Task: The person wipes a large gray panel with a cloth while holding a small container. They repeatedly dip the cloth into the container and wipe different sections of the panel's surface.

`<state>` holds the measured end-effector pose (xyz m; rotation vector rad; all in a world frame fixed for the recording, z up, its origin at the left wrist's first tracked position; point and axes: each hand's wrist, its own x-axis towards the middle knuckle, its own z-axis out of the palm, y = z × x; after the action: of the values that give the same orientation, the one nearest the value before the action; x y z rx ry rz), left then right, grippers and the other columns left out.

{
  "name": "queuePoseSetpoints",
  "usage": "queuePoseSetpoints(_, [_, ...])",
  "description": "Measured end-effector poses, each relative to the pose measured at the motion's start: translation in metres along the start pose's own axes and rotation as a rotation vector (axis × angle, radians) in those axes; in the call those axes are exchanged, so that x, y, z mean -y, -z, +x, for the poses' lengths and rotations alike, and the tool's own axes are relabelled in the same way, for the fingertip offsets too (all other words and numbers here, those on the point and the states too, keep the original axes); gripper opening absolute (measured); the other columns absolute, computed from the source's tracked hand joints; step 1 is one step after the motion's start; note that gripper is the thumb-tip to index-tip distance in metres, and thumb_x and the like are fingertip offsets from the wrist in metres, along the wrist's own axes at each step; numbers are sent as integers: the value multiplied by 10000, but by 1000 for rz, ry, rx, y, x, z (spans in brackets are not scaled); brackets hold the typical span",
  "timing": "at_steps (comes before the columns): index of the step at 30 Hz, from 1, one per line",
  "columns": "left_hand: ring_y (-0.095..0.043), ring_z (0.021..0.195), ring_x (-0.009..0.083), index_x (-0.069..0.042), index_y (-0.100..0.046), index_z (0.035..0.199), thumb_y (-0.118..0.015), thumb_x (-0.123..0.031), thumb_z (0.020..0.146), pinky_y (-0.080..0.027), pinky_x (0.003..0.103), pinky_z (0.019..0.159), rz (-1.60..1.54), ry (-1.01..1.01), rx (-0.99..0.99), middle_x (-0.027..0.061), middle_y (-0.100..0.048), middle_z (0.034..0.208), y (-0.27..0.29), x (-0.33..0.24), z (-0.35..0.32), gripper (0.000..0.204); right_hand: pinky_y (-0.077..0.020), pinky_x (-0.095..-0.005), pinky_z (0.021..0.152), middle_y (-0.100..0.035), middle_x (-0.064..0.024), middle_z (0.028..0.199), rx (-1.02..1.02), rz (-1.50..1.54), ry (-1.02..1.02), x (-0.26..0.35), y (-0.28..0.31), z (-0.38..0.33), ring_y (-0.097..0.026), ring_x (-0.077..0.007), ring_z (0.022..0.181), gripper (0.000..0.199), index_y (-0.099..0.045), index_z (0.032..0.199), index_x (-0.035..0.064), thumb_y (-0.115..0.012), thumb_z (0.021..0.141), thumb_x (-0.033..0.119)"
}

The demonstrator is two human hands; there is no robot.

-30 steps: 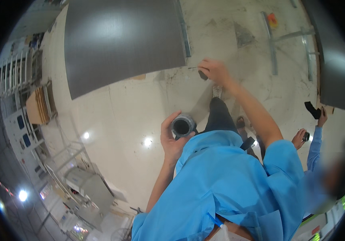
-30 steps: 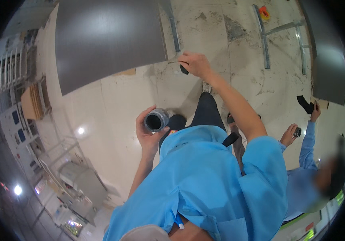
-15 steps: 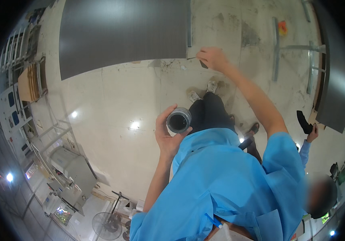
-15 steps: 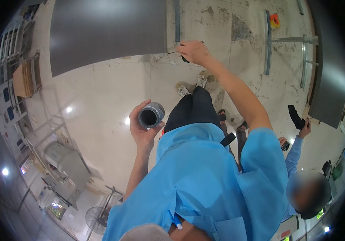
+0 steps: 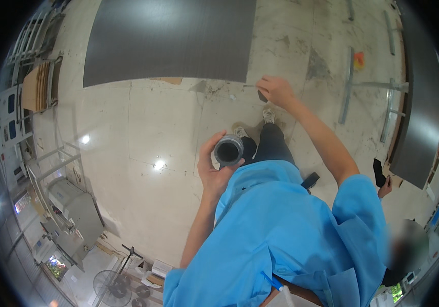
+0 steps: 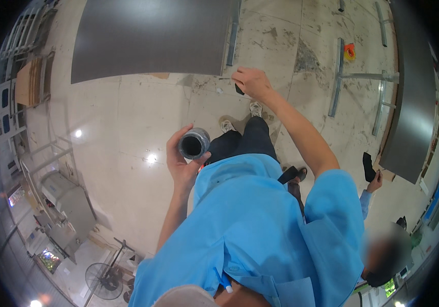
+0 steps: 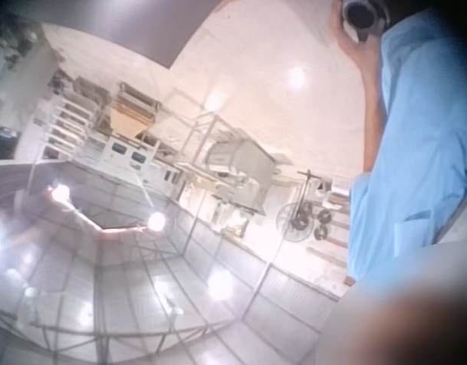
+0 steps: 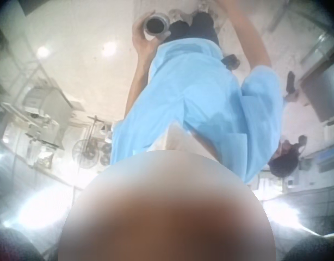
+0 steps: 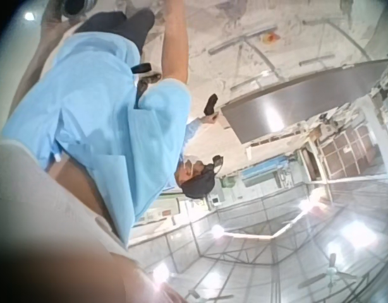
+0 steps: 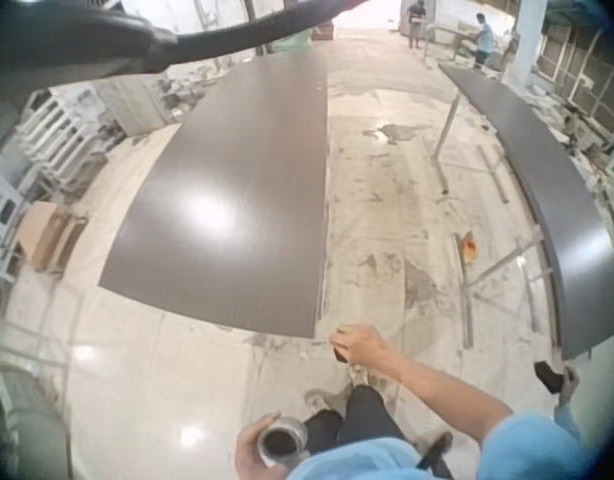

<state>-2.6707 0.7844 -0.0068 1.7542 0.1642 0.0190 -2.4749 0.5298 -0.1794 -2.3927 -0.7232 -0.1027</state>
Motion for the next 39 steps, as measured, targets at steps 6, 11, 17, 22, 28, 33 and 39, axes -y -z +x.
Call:
queuePoseSetpoints(6, [-624,1361,254,-55,-567,1478,-969,-39,747,-517,411,1156,-28,9,-6,140,-610,1532,-8,3,-10,835,-576,-431,708,-715,-49,930,-77,94,49,-5,19,11,-713,-311,816,70,-761,1003,136,-743,954,182])
queuePoseSetpoints(11, [-671,1292,249,-43,-634,1450,-969,-101,784,-506,386,1137,-122,22,-49,126,-681,1448,-17,-1,-17,748,-561,-434,714,-700,-65,936,-57,46,206,17,28,7,-706,-304,821,78,-736,991,115,-728,917,138])
queuePoseSetpoints(17, [-675,1279,254,-51,-638,1447,-966,-108,783,-510,392,1128,-61,-6,-74,136,-685,1435,-11,-1,-21,744,-517,-351,783,-623,-8,885,132,-152,755,53,-28,18,-671,-189,906,64,-640,846,143,-699,862,160])
queuePoseSetpoints(22, [-679,1268,265,-53,-637,1449,-969,-107,778,-519,400,1118,-45,-53,-122,143,-684,1440,0,2,-26,751,-504,-352,844,-618,14,893,211,-357,1080,19,-56,57,-651,-168,970,59,-640,852,162,-687,878,187])
queuePoseSetpoints(28, [-614,1385,270,-56,-570,1482,-1000,-94,745,-496,431,1187,-66,-13,-154,162,-610,1540,9,10,-38,855,-505,-370,906,-639,0,920,330,-413,1147,-18,-80,48,-652,-184,1017,67,-642,854,165,-685,902,186])
queuePoseSetpoints(33, [-617,1381,269,-54,-571,1480,-995,-73,748,-498,428,1183,-12,-28,-158,163,-612,1537,3,4,-32,846,-521,-406,969,-663,-28,941,494,-209,724,9,-59,5,-672,-224,1032,66,-658,876,154,-689,934,147])
queuePoseSetpoints(39, [-617,1376,266,-53,-561,1483,-987,-31,742,-503,423,1174,-55,14,-225,164,-617,1531,-36,-2,-1,856,-566,-421,874,-755,-111,974,134,319,-46,19,-2,-15,-730,-302,952,101,-779,1002,80,-762,955,168])
